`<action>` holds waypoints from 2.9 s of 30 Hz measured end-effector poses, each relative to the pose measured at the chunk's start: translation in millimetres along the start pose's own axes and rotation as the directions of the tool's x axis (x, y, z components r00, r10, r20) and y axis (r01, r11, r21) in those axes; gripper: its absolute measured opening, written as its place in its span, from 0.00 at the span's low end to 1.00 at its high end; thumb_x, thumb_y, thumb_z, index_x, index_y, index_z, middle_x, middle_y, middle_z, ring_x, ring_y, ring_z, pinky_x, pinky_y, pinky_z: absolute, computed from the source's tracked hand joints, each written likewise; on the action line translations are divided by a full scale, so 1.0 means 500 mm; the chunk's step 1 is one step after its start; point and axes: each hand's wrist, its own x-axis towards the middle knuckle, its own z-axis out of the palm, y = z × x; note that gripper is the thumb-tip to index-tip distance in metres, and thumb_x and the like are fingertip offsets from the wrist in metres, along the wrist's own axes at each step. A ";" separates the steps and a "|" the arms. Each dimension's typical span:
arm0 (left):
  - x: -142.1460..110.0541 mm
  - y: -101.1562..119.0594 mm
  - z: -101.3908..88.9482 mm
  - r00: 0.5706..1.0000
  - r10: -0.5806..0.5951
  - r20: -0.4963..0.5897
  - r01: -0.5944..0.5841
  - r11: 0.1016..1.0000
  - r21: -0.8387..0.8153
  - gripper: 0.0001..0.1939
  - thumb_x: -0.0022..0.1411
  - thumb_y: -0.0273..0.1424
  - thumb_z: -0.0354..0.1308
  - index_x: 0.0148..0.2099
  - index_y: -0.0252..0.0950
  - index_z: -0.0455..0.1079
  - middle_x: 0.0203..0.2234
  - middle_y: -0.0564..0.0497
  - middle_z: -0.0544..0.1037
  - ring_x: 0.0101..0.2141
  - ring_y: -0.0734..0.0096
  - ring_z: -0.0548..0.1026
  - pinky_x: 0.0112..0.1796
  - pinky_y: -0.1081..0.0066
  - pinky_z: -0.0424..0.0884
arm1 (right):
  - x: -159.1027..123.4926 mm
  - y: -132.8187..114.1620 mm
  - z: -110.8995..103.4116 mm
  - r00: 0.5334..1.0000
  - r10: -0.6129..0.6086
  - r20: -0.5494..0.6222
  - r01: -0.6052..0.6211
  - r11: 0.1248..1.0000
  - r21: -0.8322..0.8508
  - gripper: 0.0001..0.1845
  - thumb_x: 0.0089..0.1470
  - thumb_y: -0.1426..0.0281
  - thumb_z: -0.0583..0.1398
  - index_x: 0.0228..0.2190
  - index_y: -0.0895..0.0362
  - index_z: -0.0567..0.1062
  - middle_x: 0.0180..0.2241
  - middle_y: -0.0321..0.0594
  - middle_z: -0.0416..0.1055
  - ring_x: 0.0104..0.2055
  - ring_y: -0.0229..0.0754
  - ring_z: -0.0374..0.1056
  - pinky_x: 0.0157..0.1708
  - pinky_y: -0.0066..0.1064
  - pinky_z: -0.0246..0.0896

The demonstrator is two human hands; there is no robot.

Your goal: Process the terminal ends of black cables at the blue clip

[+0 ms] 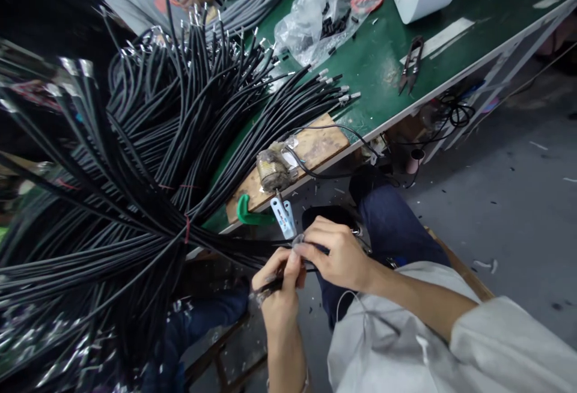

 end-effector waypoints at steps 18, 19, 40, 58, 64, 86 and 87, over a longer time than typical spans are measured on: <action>0.023 -0.012 -0.004 0.955 0.296 0.000 -0.295 0.953 -0.069 0.13 0.59 0.36 0.62 0.26 0.36 0.68 0.21 0.55 0.67 0.24 0.74 0.67 0.28 0.74 0.64 | 0.109 0.028 -0.008 0.835 0.510 0.206 -0.521 0.616 0.591 0.25 0.42 0.53 0.68 0.15 0.63 0.72 0.14 0.31 0.63 0.17 0.28 0.54 0.18 0.23 0.45; 0.023 -0.013 -0.005 0.953 0.303 -0.018 -0.303 0.949 -0.084 0.12 0.59 0.35 0.62 0.27 0.36 0.68 0.22 0.55 0.67 0.24 0.74 0.67 0.28 0.74 0.64 | 0.121 0.023 -0.005 0.835 0.507 0.215 -0.521 0.603 0.604 0.26 0.42 0.51 0.68 0.17 0.63 0.73 0.14 0.32 0.64 0.18 0.28 0.54 0.18 0.23 0.46; 0.027 -0.033 -0.015 0.969 0.200 0.143 -0.137 0.921 -0.364 0.09 0.64 0.31 0.58 0.31 0.35 0.72 0.21 0.55 0.67 0.17 0.82 0.61 0.16 0.80 0.54 | 0.050 0.087 -0.024 0.782 0.512 0.356 -0.562 0.332 0.757 0.21 0.48 0.55 0.68 0.29 0.62 0.79 0.24 0.40 0.73 0.25 0.32 0.61 0.26 0.24 0.54; 0.017 -0.044 -0.038 0.993 -0.009 0.121 0.043 0.959 -0.281 0.09 0.59 0.31 0.63 0.28 0.33 0.70 0.23 0.55 0.68 0.20 0.81 0.64 0.22 0.78 0.61 | 0.010 -0.004 -0.020 1.000 0.001 -0.005 -0.001 0.999 -0.040 0.09 0.53 0.67 0.65 0.28 0.62 0.78 0.25 0.41 0.72 0.27 0.37 0.64 0.27 0.28 0.60; -0.007 -0.029 -0.040 0.997 0.019 0.074 -0.009 0.992 -0.124 0.05 0.55 0.27 0.65 0.28 0.33 0.73 0.19 0.58 0.63 0.17 0.82 0.59 0.18 0.79 0.54 | 0.025 -0.016 -0.002 0.998 -0.052 0.044 0.051 0.998 0.028 0.08 0.56 0.69 0.63 0.27 0.61 0.76 0.26 0.41 0.72 0.29 0.38 0.66 0.30 0.29 0.62; -0.010 -0.012 -0.009 0.997 0.064 0.044 -0.066 0.997 0.050 0.02 0.57 0.27 0.64 0.34 0.35 0.74 0.23 0.55 0.67 0.20 0.80 0.63 0.22 0.78 0.57 | 0.000 0.002 -0.007 0.966 0.257 -0.004 -0.253 0.954 0.160 0.15 0.53 0.64 0.64 0.20 0.60 0.75 0.21 0.36 0.64 0.25 0.35 0.58 0.25 0.29 0.52; -0.010 -0.011 -0.006 0.998 0.059 0.033 -0.060 0.997 0.043 0.03 0.57 0.28 0.64 0.34 0.34 0.73 0.23 0.55 0.68 0.21 0.80 0.63 0.22 0.78 0.58 | -0.004 0.005 0.003 0.952 0.305 -0.013 -0.291 0.921 0.260 0.15 0.53 0.62 0.65 0.21 0.59 0.76 0.21 0.36 0.64 0.25 0.35 0.59 0.25 0.28 0.53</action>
